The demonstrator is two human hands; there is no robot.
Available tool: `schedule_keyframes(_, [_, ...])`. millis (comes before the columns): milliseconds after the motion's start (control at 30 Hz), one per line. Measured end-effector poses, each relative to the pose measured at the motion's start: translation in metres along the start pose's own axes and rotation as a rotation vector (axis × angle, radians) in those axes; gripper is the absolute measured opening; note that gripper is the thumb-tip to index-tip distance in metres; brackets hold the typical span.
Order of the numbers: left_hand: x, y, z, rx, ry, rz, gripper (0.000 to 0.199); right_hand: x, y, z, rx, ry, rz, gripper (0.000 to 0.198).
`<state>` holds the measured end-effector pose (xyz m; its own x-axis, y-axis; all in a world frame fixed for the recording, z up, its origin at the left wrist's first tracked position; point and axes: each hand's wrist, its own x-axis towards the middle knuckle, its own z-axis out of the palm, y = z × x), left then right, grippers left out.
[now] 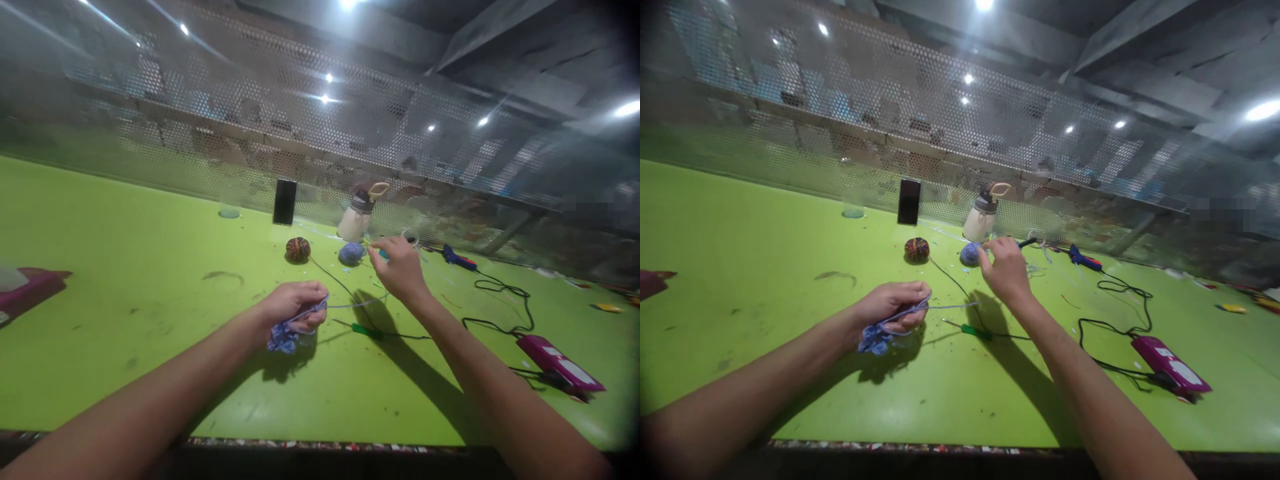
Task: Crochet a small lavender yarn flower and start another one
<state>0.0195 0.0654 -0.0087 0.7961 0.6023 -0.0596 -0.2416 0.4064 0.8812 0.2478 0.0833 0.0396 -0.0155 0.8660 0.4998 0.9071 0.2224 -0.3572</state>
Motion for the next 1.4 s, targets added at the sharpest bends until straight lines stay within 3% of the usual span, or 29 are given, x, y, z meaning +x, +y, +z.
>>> schedule_keyframes(100, [-0.002, 0.001, 0.007, -0.005, 0.042, 0.005, 0.012, -0.041, -0.039, -0.009, 0.215, -0.190, -0.097, 0.030])
schedule_keyframes(167, [-0.002, 0.001, 0.010, 0.002, 0.073, 0.013, 0.013, -0.061, -0.057, -0.006, 0.608, -0.467, -0.015, 0.054])
schedule_keyframes(233, [-0.003, 0.000, 0.011, 0.016, 0.109, 0.019, 0.012, -0.072, -0.066, 0.000, 0.762, -0.641, 0.128, 0.069])
schedule_keyframes(300, [-0.002, -0.002, 0.011, 0.037, 0.150, 0.021, 0.005, -0.076, -0.069, 0.007, 0.828, -0.720, 0.234, 0.067])
schedule_keyframes(367, [-0.001, -0.004, 0.011, 0.057, 0.195, 0.018, 0.007, -0.075, -0.066, 0.012, 0.877, -0.671, 0.263, 0.055])
schedule_keyframes(467, [-0.001, -0.004, 0.012, 0.084, 0.228, -0.006, 0.004, -0.070, -0.056, 0.015, 0.998, -0.485, 0.281, 0.039])
schedule_keyframes(567, [-0.001, -0.003, 0.014, 0.119, 0.210, -0.034, 0.011, -0.061, -0.040, 0.013, 1.159, -0.348, 0.361, 0.033])
schedule_keyframes(667, [-0.001, -0.002, 0.014, 0.157, 0.168, -0.063, 0.011, -0.053, -0.025, 0.009, 1.186, -0.219, 0.407, 0.030])
schedule_keyframes(1000, [-0.005, 0.000, 0.011, 0.088, 0.197, -0.155, 0.035, -0.029, 0.006, -0.008, 0.984, 0.108, 0.360, 0.024])
schedule_keyframes(1100, [-0.004, 0.000, 0.009, 0.047, 0.232, -0.126, 0.035, -0.025, 0.019, -0.012, 0.818, 0.142, 0.337, 0.019])
schedule_keyframes(1167, [-0.003, -0.002, 0.008, 0.029, 0.282, -0.098, 0.034, -0.031, 0.013, -0.014, 0.694, 0.126, 0.306, 0.015])
schedule_keyframes(1267, [-0.001, -0.006, 0.008, 0.016, 0.377, -0.083, 0.035, -0.052, -0.023, -0.014, 0.529, 0.107, 0.145, 0.013])
schedule_keyframes(1333, [0.000, -0.007, 0.009, 0.002, 0.436, -0.082, 0.035, -0.068, -0.055, -0.009, 0.310, 0.000, -0.231, 0.016])
schedule_keyframes(1400, [0.002, -0.008, 0.011, -0.019, 0.479, -0.084, 0.035, -0.081, -0.080, 0.001, 0.240, -0.161, -0.465, 0.020])
